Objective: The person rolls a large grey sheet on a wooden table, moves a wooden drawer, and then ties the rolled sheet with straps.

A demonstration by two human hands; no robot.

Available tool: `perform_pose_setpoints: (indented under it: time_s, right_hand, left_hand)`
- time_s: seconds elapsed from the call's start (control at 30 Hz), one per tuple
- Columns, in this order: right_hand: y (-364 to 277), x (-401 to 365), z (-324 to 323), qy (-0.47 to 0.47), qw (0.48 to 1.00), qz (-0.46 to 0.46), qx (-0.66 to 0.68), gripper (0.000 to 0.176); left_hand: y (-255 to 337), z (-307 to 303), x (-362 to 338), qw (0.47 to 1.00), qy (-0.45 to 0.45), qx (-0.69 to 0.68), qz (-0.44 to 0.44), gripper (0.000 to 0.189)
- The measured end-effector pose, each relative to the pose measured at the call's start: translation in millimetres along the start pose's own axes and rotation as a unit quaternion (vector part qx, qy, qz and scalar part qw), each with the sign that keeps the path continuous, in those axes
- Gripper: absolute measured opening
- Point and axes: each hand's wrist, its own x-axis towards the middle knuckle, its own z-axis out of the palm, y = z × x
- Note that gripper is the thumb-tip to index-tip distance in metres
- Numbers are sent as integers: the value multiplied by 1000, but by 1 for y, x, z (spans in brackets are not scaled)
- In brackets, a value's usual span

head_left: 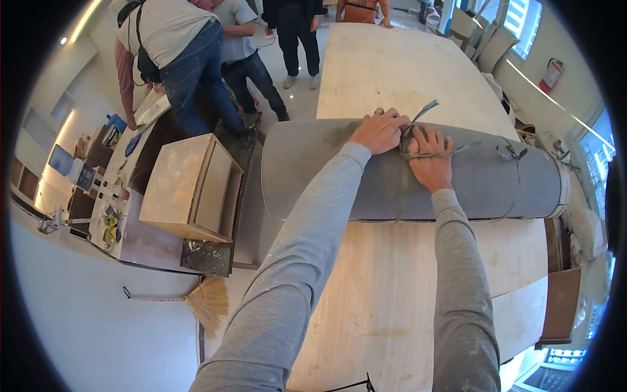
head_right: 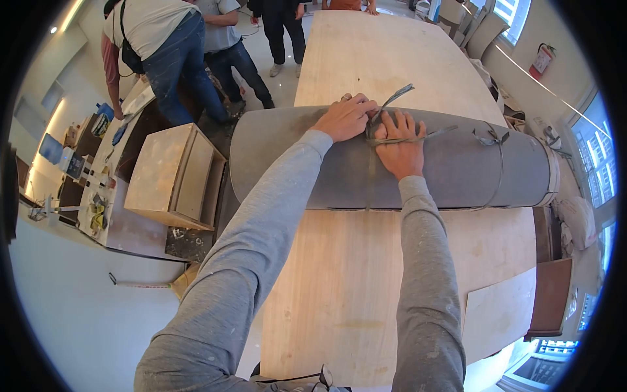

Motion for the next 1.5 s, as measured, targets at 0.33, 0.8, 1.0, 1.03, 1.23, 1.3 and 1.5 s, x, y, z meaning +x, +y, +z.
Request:
perform_pose_setpoints:
  time_s: [0.33,0.8,1.0,1.03,1.23,1.3,1.5]
  right_hand:
    - [0,-1,-1,-4,1000,-3,1,42]
    - [-4,1,-14,-37,998,18,37,43]
    - [-5,1,-16,-30,998,22,49,44]
    - [-5,1,-17,-41,998,25,47,44]
    - [-7,0,-11,-26,998,30,39,43]
    - [-6,0,-9,-17,998,32,42,43]
    - [-7,3,-14,-37,997,36,54,43]
  left_hand:
    - [-19,17,30,995,-32,-22,91,25]
    - [-51,14,42,967,9,-93,237,17]
    - [-60,12,45,970,8,-88,227,19]
    - [-59,11,46,969,-9,-102,227,20]
    - [-8,17,18,995,50,18,-81,33]
    - [-1,9,15,991,3,63,-120,40]
    - [4,1,15,968,-41,124,-214,44]
